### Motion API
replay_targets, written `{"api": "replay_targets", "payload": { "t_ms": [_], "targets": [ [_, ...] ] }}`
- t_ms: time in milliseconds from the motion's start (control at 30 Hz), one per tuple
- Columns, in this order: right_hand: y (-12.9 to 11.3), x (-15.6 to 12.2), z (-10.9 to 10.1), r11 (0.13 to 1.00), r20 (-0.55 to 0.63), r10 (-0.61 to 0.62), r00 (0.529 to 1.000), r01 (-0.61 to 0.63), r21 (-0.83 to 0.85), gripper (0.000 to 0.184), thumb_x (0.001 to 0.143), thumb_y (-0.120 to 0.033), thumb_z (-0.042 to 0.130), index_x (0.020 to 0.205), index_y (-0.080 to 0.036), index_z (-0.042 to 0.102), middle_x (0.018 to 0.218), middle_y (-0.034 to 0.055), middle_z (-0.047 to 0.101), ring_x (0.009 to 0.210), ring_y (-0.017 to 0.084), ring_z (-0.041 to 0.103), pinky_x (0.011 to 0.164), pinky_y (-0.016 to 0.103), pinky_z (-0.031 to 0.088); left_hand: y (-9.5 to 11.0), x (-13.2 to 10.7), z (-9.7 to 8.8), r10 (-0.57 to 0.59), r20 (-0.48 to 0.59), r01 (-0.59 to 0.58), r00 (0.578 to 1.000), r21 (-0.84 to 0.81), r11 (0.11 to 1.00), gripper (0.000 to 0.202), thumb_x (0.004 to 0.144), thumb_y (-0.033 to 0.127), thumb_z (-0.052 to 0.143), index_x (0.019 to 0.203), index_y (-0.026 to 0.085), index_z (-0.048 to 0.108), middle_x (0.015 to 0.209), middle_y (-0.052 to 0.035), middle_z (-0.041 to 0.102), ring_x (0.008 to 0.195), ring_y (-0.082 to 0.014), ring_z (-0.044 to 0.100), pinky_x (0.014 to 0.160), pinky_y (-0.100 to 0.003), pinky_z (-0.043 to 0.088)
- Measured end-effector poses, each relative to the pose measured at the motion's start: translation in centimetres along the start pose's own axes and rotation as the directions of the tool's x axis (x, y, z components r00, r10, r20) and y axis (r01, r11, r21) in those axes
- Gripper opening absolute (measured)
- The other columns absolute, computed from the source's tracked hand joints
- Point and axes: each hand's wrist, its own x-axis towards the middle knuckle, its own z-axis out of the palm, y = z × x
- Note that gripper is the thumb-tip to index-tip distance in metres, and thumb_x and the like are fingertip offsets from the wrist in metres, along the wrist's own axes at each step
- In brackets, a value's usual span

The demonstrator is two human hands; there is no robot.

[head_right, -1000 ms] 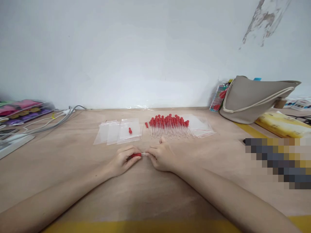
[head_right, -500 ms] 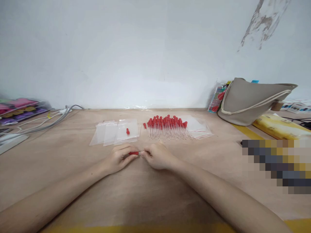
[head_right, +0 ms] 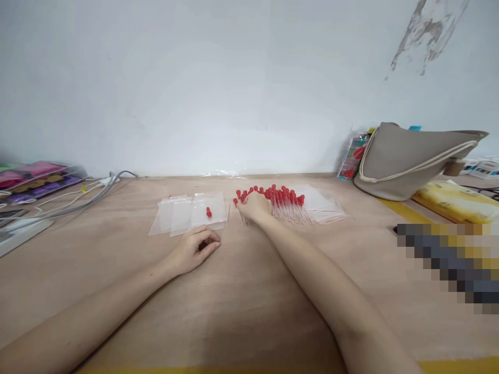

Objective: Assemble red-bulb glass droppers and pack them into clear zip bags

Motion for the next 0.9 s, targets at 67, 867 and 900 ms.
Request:
{"api": "replay_targets", "payload": {
  "t_ms": [67, 867, 900],
  "targets": [
    [-0.7, 0.9, 1.0, 0.995, -0.018, 0.027, 0.999, -0.029, -0.093, 0.024, 0.073, -0.038, 0.052, 0.068, -0.019, 0.066, 0.078, 0.0061, 0.067, 0.078, 0.020, 0.059, 0.069, 0.029, 0.039, -0.1, -0.1, 0.0, 0.005, -0.005, -0.006, 1.000, -0.004, 1.000, 0.012, 0.082, 0.022, 0.049, 0.079, 0.017, 0.059, 0.078, -0.0027, 0.054, 0.068, -0.0127, 0.053, 0.063, -0.025, 0.043],
    [-3.5, 0.1, 3.9, 0.972, 0.078, -0.046, 0.996, 0.063, -0.225, 0.022, 0.076, -0.028, 0.047, 0.082, -0.014, 0.063, 0.087, 0.0136, 0.066, 0.082, 0.024, 0.060, 0.082, 0.040, 0.026, -3.8, 6.8, -3.2, -0.423, -0.161, 0.452, 0.892, 0.361, 0.816, 0.024, 0.079, 0.040, 0.050, 0.084, 0.017, 0.052, 0.078, -0.0058, 0.062, 0.077, -0.0219, 0.058, 0.067, -0.031, 0.044],
    [-3.6, 0.0, 3.9, 0.973, 0.077, -0.047, 0.996, 0.063, -0.223, 0.021, 0.077, -0.027, 0.046, 0.081, -0.014, 0.063, 0.087, 0.0136, 0.066, 0.081, 0.024, 0.060, 0.082, 0.040, 0.026, -4.2, 7.5, -2.9, -0.464, -0.155, 0.486, 0.873, 0.369, 0.792, 0.025, 0.077, 0.041, 0.051, 0.085, 0.016, 0.052, 0.076, -0.0067, 0.063, 0.076, -0.0231, 0.059, 0.065, -0.031, 0.044]
  ]
}}
